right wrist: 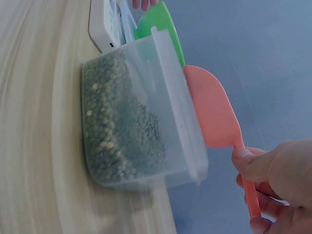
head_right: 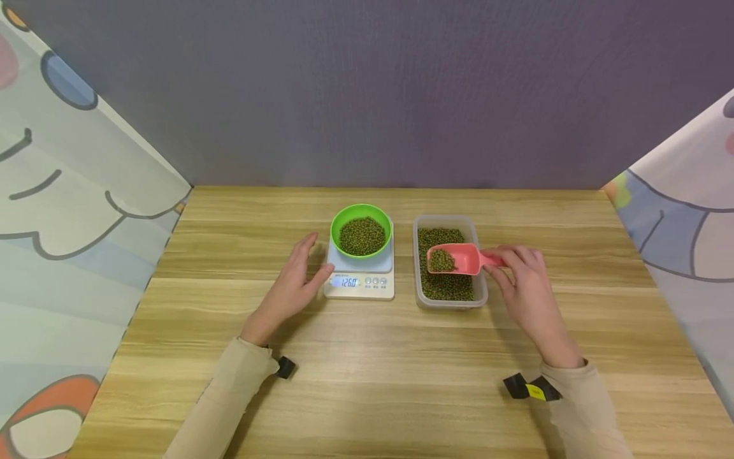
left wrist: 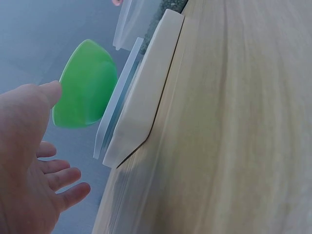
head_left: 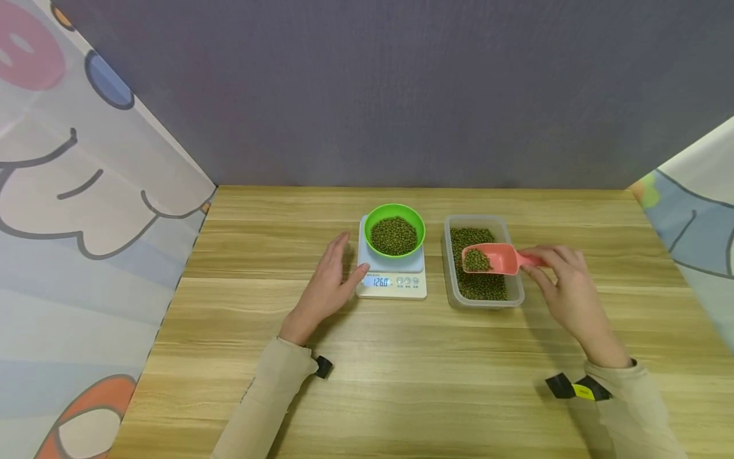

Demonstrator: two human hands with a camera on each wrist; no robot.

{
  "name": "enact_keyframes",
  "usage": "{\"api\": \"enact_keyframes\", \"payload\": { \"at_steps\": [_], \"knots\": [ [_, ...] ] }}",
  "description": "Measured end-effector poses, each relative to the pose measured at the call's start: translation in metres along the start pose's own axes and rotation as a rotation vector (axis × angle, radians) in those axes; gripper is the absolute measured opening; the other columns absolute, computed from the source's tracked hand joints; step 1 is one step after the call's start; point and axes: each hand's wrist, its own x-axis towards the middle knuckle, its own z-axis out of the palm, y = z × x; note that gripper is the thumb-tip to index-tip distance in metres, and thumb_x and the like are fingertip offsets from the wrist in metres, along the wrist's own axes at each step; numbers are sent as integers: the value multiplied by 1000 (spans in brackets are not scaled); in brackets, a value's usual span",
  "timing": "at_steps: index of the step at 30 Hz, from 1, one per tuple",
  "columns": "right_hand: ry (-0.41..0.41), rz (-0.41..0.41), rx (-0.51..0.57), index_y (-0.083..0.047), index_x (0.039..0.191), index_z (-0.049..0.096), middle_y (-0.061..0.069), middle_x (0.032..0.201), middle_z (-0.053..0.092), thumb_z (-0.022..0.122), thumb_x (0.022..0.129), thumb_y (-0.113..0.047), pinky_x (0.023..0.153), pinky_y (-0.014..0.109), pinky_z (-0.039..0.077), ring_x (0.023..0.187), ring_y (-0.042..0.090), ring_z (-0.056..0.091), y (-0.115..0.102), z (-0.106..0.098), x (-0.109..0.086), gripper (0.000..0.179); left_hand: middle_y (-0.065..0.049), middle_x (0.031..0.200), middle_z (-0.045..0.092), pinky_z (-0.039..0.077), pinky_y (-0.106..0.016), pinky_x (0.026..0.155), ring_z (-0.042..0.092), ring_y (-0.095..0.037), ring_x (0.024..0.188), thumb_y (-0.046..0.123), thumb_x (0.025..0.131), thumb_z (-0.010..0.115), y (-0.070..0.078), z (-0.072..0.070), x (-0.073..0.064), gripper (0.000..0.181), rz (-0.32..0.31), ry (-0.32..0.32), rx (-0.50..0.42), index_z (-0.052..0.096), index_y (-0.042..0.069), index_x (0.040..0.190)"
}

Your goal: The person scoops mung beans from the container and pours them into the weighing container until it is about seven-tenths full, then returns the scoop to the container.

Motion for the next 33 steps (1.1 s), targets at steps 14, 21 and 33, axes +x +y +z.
{"api": "enact_keyframes", "payload": {
  "at_steps": [14,21,33],
  "knots": [
    [-24,5,16,2,112,74,21,105,69,79,83,8,88,49,37,103,41,54,-30,5,38,30,-25,166,26,23,-53,127,26,-37,155,50,106,50,1,2,4,83,24,21,-4,21,-4,161],
    [-17,-46,34,3,111,74,21,102,68,77,86,6,84,46,36,96,39,52,-44,17,58,26,-22,167,25,22,-50,127,24,-34,155,53,106,49,3,2,6,84,24,19,-16,20,-1,162],
    [78,-151,-5,6,111,74,26,107,65,76,89,4,85,52,38,96,46,49,-62,41,82,22,-22,167,25,23,-50,127,24,-34,155,45,107,53,6,2,9,80,36,14,-14,20,-2,162]
  ]
}}
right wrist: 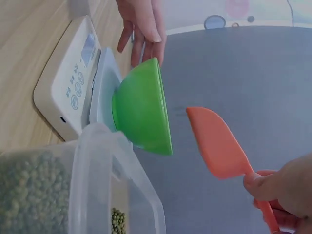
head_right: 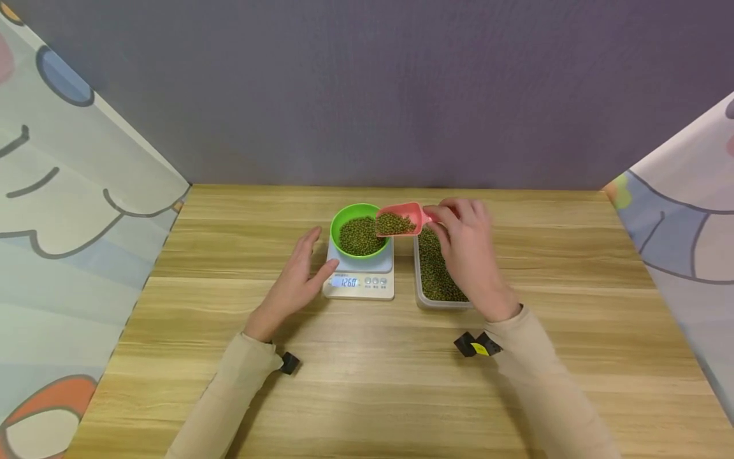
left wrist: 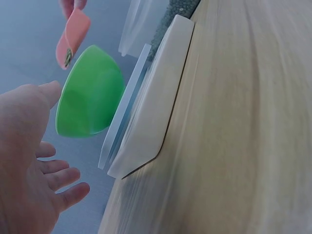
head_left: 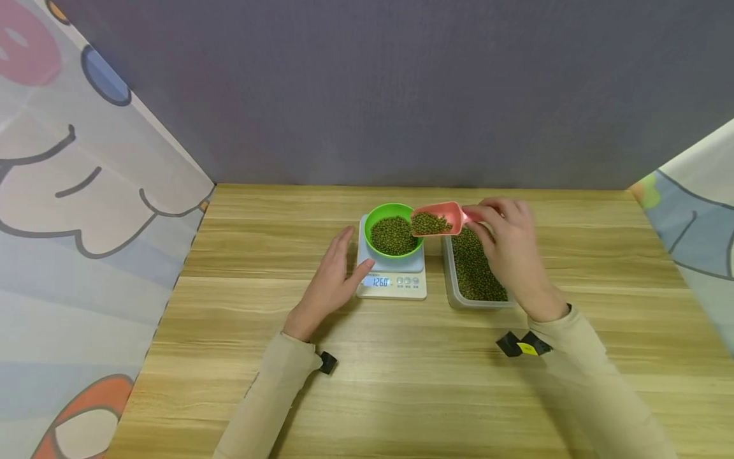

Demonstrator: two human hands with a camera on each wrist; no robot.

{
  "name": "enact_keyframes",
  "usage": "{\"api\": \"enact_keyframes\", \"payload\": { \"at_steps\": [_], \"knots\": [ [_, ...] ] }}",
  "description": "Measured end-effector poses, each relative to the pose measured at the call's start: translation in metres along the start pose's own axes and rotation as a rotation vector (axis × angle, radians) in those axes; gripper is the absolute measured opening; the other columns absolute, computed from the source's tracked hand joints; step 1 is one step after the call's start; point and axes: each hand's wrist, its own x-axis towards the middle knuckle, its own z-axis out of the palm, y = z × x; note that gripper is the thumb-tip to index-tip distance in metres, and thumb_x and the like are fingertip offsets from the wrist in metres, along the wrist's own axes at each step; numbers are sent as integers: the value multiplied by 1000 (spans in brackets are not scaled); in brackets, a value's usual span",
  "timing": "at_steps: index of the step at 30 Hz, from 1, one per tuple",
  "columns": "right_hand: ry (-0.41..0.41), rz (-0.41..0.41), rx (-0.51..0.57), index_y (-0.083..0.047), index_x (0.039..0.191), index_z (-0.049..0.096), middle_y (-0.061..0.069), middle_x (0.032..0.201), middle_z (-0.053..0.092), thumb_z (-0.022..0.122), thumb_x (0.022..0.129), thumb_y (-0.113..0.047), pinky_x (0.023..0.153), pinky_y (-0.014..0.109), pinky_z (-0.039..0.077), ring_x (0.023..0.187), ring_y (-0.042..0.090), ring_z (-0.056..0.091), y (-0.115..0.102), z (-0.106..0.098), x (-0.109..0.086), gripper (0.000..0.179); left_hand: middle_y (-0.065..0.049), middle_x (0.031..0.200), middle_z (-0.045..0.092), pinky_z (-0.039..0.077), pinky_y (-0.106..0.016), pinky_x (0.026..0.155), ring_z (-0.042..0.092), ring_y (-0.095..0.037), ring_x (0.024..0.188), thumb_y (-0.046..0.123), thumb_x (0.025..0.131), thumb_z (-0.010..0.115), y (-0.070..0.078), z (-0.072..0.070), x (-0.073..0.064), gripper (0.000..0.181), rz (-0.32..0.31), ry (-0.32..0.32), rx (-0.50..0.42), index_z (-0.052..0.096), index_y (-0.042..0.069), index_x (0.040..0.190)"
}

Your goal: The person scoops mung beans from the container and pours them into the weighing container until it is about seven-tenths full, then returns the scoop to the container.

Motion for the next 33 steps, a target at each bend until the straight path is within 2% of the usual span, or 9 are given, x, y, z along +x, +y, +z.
{"api": "enact_keyframes", "payload": {
  "at_steps": [7,15,21,26,29,33],
  "knots": [
    [75,-50,-25,6,110,74,25,107,65,74,90,4,81,53,35,95,45,48,-9,11,7,21,-23,165,28,24,-49,127,26,-34,155,46,107,52,1,0,0,79,35,13,-2,22,-4,161],
    [134,-121,-110,1,111,74,23,106,67,73,90,2,74,50,34,97,42,51,-15,18,8,21,-23,166,27,23,-49,128,25,-33,155,46,107,52,1,1,1,79,27,4,-2,21,-2,161],
    [158,-175,-142,0,112,75,23,105,67,70,90,11,73,51,36,97,42,52,-17,20,7,25,-24,165,27,24,-50,127,25,-33,155,45,106,54,2,1,1,79,33,9,-5,22,-4,160],
    [157,-230,-170,1,114,73,25,106,65,60,89,22,73,52,38,101,45,53,-17,21,5,36,-23,166,27,24,-50,127,25,-33,155,48,106,52,2,1,1,80,20,4,0,22,-3,161],
    [166,-241,-175,0,113,74,24,107,65,58,88,23,73,52,39,103,45,53,-16,21,3,37,-23,166,26,23,-49,128,24,-32,156,48,107,51,2,1,0,80,13,2,0,21,-2,161],
    [192,-209,-140,0,111,74,24,106,66,65,90,17,77,53,39,101,44,54,-14,19,2,29,-23,166,27,22,-48,128,24,-32,156,48,107,51,2,0,-1,80,10,0,-4,21,-2,162]
  ]
}}
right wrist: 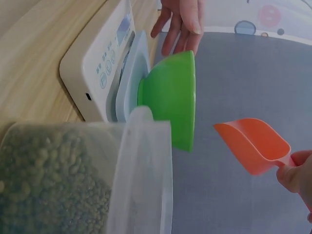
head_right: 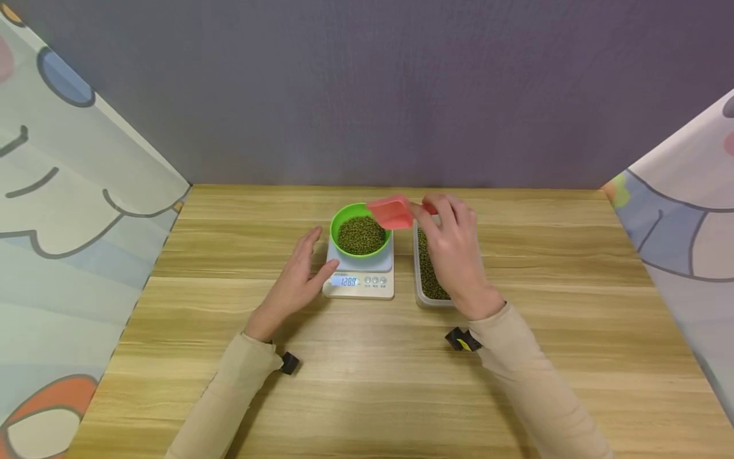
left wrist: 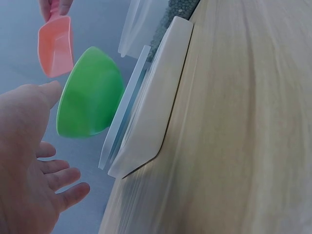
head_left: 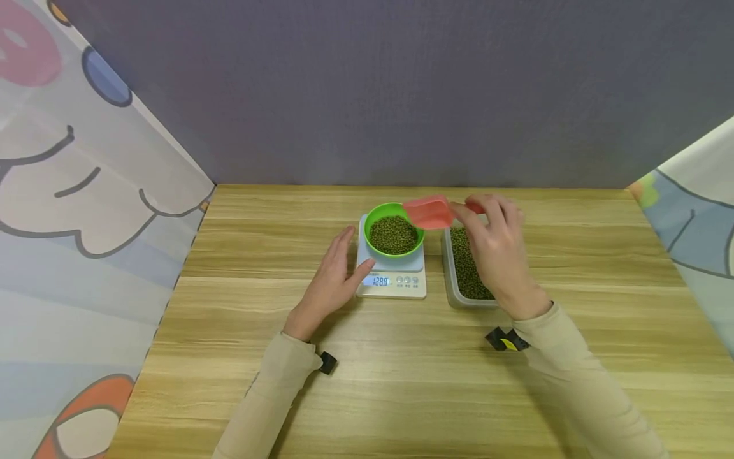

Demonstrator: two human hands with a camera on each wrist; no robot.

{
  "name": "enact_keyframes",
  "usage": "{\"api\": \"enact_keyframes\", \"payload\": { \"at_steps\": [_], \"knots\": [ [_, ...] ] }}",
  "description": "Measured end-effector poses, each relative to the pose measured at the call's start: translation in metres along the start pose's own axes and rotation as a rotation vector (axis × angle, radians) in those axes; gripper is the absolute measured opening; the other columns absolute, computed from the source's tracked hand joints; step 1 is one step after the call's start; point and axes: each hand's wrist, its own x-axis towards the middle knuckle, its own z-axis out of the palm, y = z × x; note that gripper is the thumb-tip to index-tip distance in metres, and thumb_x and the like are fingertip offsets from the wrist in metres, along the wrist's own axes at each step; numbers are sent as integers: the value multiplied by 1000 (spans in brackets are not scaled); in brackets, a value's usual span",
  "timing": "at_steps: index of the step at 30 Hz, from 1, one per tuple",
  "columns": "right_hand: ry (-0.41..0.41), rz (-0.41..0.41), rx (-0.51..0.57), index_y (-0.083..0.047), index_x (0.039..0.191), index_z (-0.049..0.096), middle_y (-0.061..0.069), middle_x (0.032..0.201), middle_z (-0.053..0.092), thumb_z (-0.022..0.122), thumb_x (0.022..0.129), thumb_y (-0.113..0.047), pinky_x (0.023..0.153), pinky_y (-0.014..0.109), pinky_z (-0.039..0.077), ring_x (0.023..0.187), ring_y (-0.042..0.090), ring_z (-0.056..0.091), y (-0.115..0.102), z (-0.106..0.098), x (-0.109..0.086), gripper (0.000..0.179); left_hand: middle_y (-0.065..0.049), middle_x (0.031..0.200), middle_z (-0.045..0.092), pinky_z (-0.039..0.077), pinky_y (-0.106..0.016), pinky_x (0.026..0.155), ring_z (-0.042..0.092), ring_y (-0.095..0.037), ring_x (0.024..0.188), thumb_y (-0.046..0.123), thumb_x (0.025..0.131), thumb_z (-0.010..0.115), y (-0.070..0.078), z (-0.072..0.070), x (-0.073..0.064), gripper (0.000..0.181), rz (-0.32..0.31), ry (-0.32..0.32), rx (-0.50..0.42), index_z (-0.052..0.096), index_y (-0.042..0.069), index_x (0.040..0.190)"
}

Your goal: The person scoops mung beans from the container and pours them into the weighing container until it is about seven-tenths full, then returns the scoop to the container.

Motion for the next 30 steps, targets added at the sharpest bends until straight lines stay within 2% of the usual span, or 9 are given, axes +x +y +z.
{"api": "enact_keyframes", "payload": {
  "at_steps": [5,10,16,24,30],
  "knots": [
    [11,67,20,0,110,74,24,107,65,72,89,7,83,54,39,99,44,52,6,-4,-4,22,-19,168,25,21,-47,128,23,-31,156,49,106,51,-1,-2,-2,81,-23,-5,4,20,0,162],
    [-16,100,16,2,111,74,25,109,63,75,85,8,85,54,38,100,45,50,13,-10,-10,27,-18,168,24,21,-47,128,23,-31,156,50,106,51,-1,-3,-3,81,-31,-5,-1,20,0,163],
    [-24,129,21,2,111,74,25,110,63,74,87,6,89,54,39,102,45,51,17,-14,-19,24,-20,168,25,21,-48,128,24,-32,156,48,106,52,0,-5,-4,81,-34,-3,-2,20,-1,162],
    [-14,183,36,0,111,75,24,111,64,74,89,5,93,37,32,103,46,50,25,-22,-32,23,-23,167,25,23,-50,128,25,-34,155,47,106,52,-2,-5,-6,81,-40,-6,-12,20,-3,162],
    [-13,196,20,2,111,75,27,111,63,74,88,8,94,32,29,103,49,48,33,-28,-40,23,-22,168,24,22,-50,128,24,-34,155,50,106,50,-4,-4,-8,82,-52,-11,-3,19,-2,162]
  ]
}}
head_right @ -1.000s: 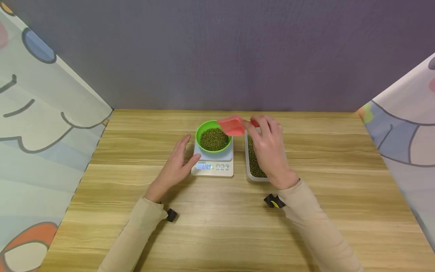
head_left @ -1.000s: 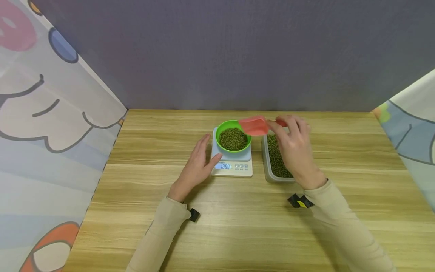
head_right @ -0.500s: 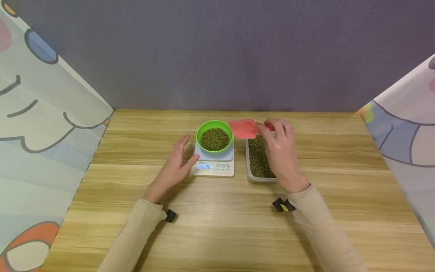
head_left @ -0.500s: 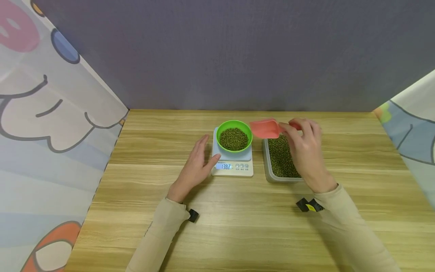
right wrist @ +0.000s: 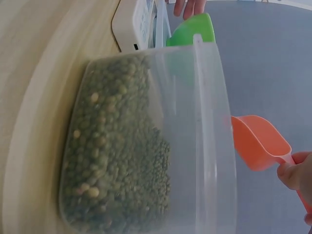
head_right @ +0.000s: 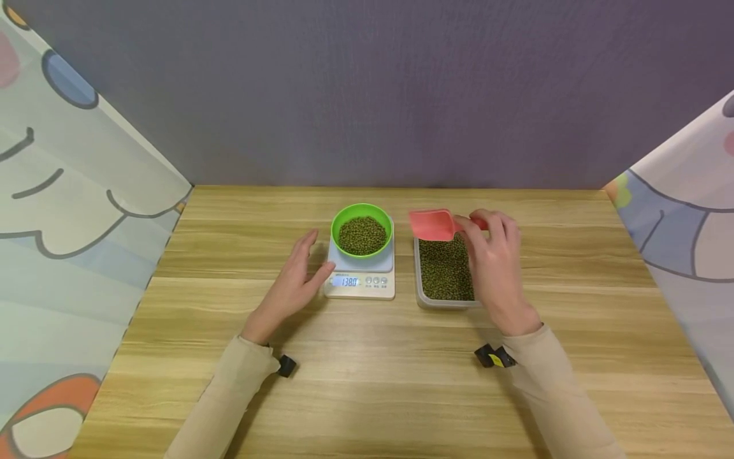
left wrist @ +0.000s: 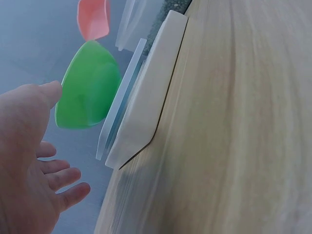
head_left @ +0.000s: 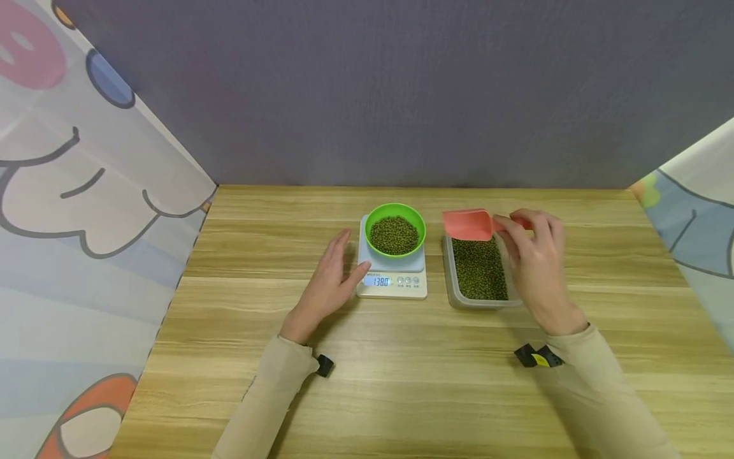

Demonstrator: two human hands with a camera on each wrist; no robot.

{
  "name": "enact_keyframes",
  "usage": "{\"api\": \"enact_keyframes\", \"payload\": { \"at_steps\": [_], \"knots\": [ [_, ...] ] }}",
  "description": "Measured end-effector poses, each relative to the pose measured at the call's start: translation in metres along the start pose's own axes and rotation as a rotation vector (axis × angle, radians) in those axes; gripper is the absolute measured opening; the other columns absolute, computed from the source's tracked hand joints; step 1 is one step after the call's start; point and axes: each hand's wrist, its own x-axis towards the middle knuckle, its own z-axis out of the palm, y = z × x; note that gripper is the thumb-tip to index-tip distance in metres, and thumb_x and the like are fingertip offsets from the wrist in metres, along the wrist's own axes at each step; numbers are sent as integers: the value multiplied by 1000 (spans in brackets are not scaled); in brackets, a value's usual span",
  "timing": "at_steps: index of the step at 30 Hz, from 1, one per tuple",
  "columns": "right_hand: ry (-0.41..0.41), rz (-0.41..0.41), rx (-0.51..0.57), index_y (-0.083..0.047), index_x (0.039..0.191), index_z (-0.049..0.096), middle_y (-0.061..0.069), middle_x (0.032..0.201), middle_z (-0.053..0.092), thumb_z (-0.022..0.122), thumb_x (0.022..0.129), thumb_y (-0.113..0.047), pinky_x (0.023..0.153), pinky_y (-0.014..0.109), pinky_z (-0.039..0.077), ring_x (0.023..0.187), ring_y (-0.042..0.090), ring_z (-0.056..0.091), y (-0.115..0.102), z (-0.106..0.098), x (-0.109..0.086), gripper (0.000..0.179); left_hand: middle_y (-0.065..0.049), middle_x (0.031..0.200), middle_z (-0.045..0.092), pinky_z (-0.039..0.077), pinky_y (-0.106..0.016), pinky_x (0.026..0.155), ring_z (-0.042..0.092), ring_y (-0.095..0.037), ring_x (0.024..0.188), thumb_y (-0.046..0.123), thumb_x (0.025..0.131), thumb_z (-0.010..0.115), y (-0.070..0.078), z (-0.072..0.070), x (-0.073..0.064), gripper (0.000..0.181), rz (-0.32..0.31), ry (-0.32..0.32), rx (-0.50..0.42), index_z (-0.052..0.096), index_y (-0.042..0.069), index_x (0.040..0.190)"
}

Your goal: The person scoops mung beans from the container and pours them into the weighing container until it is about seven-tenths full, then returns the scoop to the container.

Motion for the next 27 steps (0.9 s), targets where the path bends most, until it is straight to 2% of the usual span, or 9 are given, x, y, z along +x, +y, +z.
{"api": "enact_keyframes", "payload": {
  "at_steps": [4,13,15,21,24,27],
  "knots": [
    [-2,9,-20,3,111,75,28,111,63,72,90,7,93,34,30,102,50,48,5,-3,-3,21,-22,168,24,22,-50,128,24,-34,156,50,106,50,-1,0,0,82,4,3,9,19,-2,162],
    [-27,4,-58,4,112,74,29,112,61,70,92,6,84,55,35,101,52,47,15,-10,-12,20,-23,167,24,22,-51,128,24,-35,155,50,106,50,-2,1,-1,83,13,6,13,19,-3,162],
    [-42,-7,-82,4,112,74,29,111,61,70,92,6,81,57,35,101,52,47,18,-11,-14,20,-23,167,24,22,-51,128,24,-35,155,49,106,50,-2,2,-1,82,10,4,16,19,-3,162],
    [-101,-57,-189,4,112,72,29,111,62,66,90,14,75,59,40,102,50,52,23,-13,-17,25,-23,167,24,22,-50,128,24,-34,155,47,107,51,-3,3,-1,81,5,4,12,20,-3,162],
    [-140,-110,-245,4,114,71,28,111,62,58,87,23,74,62,45,104,50,54,26,-15,-17,35,-23,167,24,22,-50,128,24,-34,155,46,107,52,-3,3,0,80,7,4,13,20,-3,161],
    [-175,-172,-297,3,116,69,27,112,61,56,83,26,71,63,48,106,49,55,28,-17,-15,41,-23,167,25,22,-49,128,25,-34,155,45,107,52,-3,3,0,80,11,5,12,21,-4,161]
  ]
}}
